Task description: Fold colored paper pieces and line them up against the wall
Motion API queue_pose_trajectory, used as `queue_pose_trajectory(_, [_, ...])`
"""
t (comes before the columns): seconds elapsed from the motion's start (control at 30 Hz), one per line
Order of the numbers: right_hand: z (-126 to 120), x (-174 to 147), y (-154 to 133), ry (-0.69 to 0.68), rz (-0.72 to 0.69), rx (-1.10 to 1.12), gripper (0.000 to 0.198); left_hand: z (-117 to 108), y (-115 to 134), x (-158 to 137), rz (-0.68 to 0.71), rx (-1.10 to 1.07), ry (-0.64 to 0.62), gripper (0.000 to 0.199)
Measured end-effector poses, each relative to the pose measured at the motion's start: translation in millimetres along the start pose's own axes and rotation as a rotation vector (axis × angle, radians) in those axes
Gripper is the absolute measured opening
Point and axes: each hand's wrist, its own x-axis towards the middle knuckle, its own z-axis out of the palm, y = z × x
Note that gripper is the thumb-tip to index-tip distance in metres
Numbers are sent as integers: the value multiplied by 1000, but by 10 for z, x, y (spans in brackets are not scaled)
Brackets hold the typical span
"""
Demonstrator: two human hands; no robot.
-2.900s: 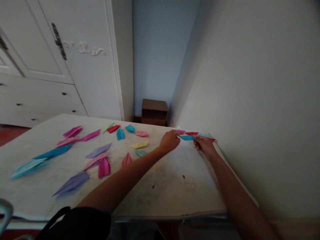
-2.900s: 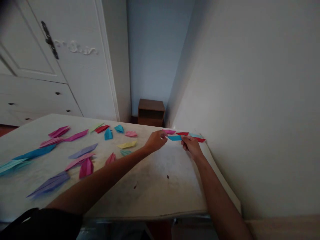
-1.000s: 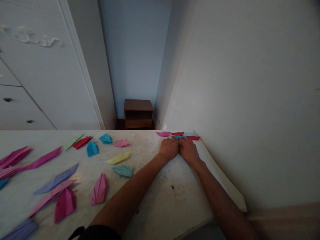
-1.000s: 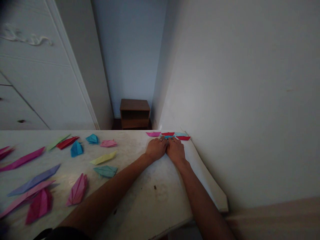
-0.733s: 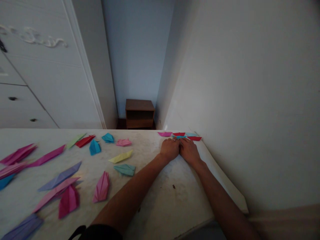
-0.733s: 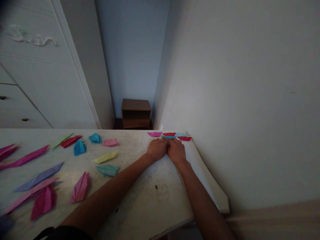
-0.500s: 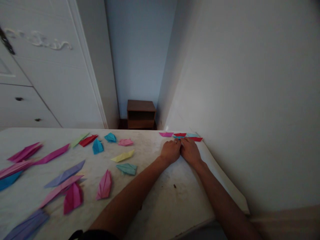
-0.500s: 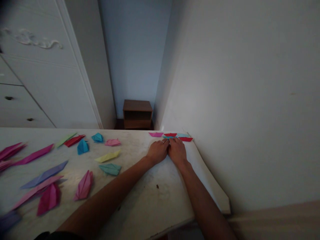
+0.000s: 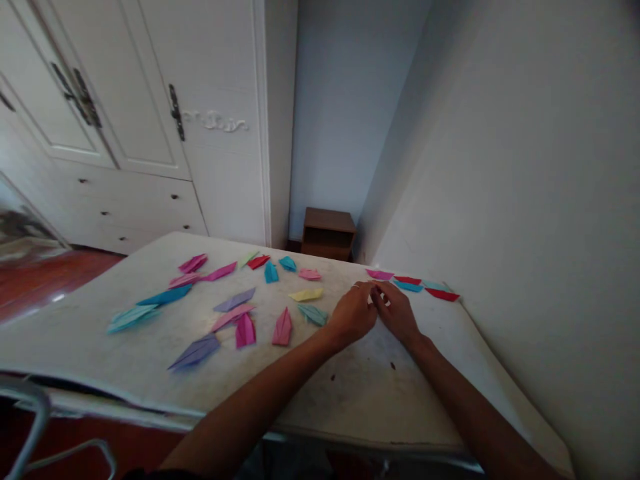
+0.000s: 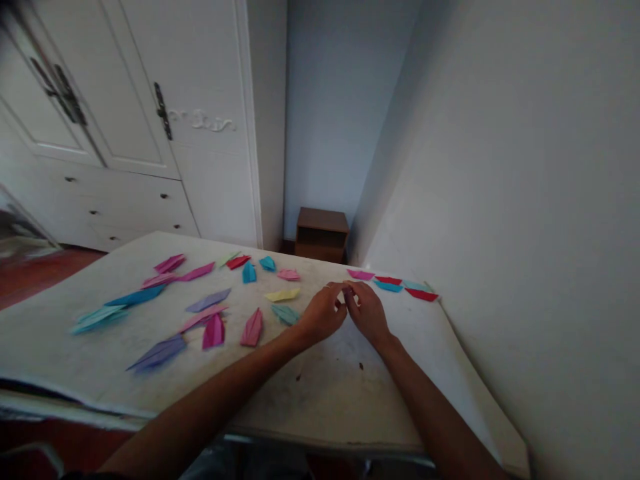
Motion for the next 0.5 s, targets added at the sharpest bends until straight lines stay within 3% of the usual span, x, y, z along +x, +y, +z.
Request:
queue_pose_trajectory(0.13, [180, 56, -461, -22, -107, 145, 24, -460, 7, -446, -28, -48, 143, 39])
queue_pose_trajectory(0.3, [501, 150, -1032, -104, -170, 278, 21, -1012, -37, -1084, -138, -67, 325, 26])
queue_pose_trajectory(0.5, [1088, 442, -1627, -250, -103, 437, 25, -1412, -295, -1478, -266, 31, 326, 15])
